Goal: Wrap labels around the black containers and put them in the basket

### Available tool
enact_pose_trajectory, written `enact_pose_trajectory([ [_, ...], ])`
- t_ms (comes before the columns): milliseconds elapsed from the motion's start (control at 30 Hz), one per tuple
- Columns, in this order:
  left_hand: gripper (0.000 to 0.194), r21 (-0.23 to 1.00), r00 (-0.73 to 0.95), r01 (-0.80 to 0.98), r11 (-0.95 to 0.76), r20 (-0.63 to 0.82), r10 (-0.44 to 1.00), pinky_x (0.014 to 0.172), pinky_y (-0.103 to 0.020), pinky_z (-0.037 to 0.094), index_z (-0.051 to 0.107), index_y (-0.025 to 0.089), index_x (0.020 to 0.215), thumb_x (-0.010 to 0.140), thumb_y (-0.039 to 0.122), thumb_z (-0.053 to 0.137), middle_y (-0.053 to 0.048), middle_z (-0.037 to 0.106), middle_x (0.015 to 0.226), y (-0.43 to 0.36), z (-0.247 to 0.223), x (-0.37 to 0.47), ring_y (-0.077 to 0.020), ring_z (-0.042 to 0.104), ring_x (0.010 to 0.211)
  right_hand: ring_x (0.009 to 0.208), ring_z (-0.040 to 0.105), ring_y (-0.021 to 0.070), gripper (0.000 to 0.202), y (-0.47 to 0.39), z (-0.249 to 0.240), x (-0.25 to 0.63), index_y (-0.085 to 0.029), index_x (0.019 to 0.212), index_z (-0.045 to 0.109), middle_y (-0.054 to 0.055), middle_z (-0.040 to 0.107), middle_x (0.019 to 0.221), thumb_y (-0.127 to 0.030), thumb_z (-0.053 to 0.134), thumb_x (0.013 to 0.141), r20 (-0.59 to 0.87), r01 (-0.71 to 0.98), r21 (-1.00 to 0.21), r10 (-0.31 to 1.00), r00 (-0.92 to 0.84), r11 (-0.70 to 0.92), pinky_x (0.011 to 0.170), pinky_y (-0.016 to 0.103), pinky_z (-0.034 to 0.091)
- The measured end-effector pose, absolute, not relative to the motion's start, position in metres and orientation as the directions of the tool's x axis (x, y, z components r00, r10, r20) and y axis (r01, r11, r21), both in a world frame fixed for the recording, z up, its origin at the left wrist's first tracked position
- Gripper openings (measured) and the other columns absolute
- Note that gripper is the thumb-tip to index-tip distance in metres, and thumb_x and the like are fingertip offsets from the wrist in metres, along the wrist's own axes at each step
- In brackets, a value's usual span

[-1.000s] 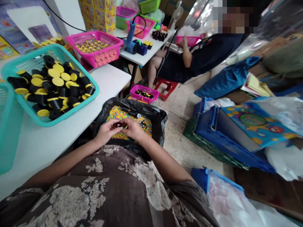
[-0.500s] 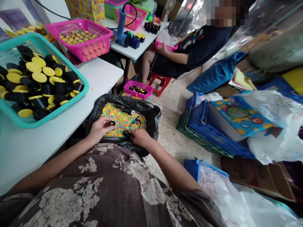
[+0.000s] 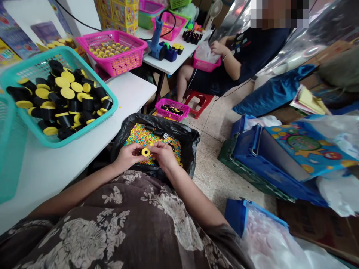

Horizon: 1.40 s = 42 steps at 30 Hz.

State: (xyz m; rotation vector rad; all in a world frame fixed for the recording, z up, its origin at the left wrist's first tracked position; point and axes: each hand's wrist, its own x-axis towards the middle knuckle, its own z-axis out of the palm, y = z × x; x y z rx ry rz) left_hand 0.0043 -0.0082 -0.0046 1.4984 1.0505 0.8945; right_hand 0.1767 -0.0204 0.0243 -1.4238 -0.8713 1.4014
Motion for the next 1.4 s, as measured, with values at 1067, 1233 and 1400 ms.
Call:
enact_pose_trajectory([
  [1067, 0.038, 0.996, 0.295, 0.089, 0.031, -0.056, 0.954, 0.056, -0.023, 0.041, 0.065, 0.018, 0.083, 0.078, 0.055, 0.068, 0.000, 0.058, 0.073, 0.001, -0.001, 0.004, -0.0127, 0.053, 0.064, 0.037, 0.052, 0.0125, 0.037, -0.012, 0.008, 0.139, -0.025, 0.076, 0.042, -0.009, 0.053, 0.049, -0.051, 0.067, 0.069, -0.370, -0.196, -0.920, 0.919, 0.138, -0.340, 0.038, 0.023, 0.037],
  [1233, 0.044, 0.972, 0.380, 0.034, 0.234, -0.229, 0.896, 0.038, -0.022, 0.029, 0.059, 0.020, 0.092, 0.081, 0.062, 0.061, 0.005, 0.051, 0.061, -0.002, 0.001, 0.005, -0.0086, 0.045, 0.041, 0.038, 0.053, 0.0142, 0.034, -0.008, 0.010, 0.138, -0.025, 0.077, 0.043, -0.008, 0.054, 0.050, -0.052, 0.064, 0.073, -0.372, -0.166, -0.921, 0.921, 0.113, -0.351, 0.037, 0.024, 0.037],
  [1400, 0.044, 0.975, 0.355, 0.028, 0.222, -0.217, 0.909, 0.036, -0.020, 0.028, 0.057, 0.019, 0.082, 0.073, 0.059, 0.071, 0.006, 0.052, 0.057, 0.000, -0.002, 0.005, -0.0062, 0.042, 0.037, 0.041, 0.050, 0.0123, 0.034, -0.009, 0.006, 0.137, -0.025, 0.074, 0.045, -0.007, 0.050, 0.055, -0.054, 0.063, 0.076, -0.259, -0.036, -0.966, 0.946, 0.194, -0.257, 0.036, 0.024, 0.035],
])
